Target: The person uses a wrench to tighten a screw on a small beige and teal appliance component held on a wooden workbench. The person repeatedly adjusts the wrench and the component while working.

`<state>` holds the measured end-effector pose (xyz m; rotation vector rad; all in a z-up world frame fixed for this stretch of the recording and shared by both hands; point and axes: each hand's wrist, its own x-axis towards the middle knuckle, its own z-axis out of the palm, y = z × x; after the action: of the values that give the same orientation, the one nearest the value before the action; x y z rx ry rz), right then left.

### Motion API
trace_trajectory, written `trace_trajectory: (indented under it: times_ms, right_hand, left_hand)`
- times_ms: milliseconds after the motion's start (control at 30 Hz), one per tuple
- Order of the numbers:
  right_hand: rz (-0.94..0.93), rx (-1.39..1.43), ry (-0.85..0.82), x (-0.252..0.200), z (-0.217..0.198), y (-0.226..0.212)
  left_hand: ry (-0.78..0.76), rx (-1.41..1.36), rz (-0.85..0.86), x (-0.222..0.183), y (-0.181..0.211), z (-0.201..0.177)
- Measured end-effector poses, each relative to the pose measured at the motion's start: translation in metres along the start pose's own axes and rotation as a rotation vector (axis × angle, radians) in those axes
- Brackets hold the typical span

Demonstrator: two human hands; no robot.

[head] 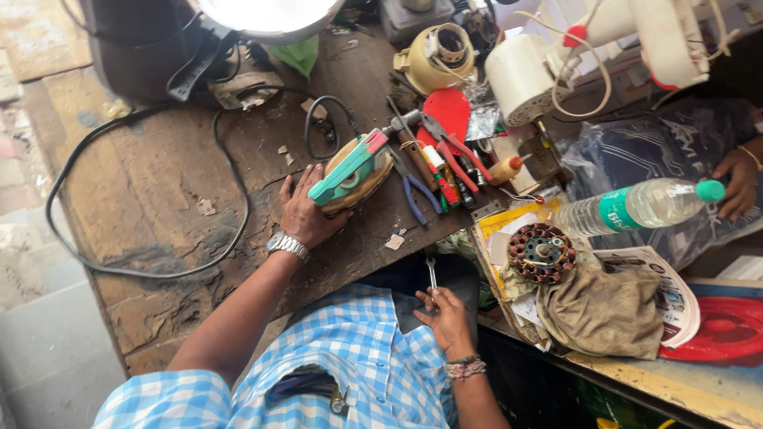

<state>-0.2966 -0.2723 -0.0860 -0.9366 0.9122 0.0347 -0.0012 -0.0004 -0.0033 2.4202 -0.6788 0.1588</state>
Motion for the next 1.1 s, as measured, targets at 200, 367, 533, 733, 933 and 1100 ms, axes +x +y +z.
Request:
trace_trajectory:
  times_ms: [200,367,533,733,933,1100]
  right_hand:
    - [0.013,-0.434,-0.002,-0.031,-0.019,-0.01]
    - [-0.655,-1.106,0.198,-0.043,-0.012,-0.017]
    - [-0.645,-1.347,0.099,-0.032,0.004,-0.019]
    - [-0.794,-1.487,0.042,-0.038,0.009,-0.019]
    - [-0.523,-1.063,0.121,-0.105,0.022,-0.001]
    - [-0.482,-0.975,0.203,-0.12,0.027,0.014]
  left_hand:
    - [-0.007,-0.005,-0.006,-0.001,-0.001,-0.004]
    - [-0.008,-0.042,-0.019,0.005,0.0,0.002]
    - [0.011,-0.029,0.017,-0.004,0.0,-0.01]
    - [0.016,-0.023,0.043,0.0,0.009,-0.005]
    - [0.068,-0.031,0.059,0.001,0.002,-0.004]
    - [0.045,-0.004,0.056,0.001,0.003,-0.006]
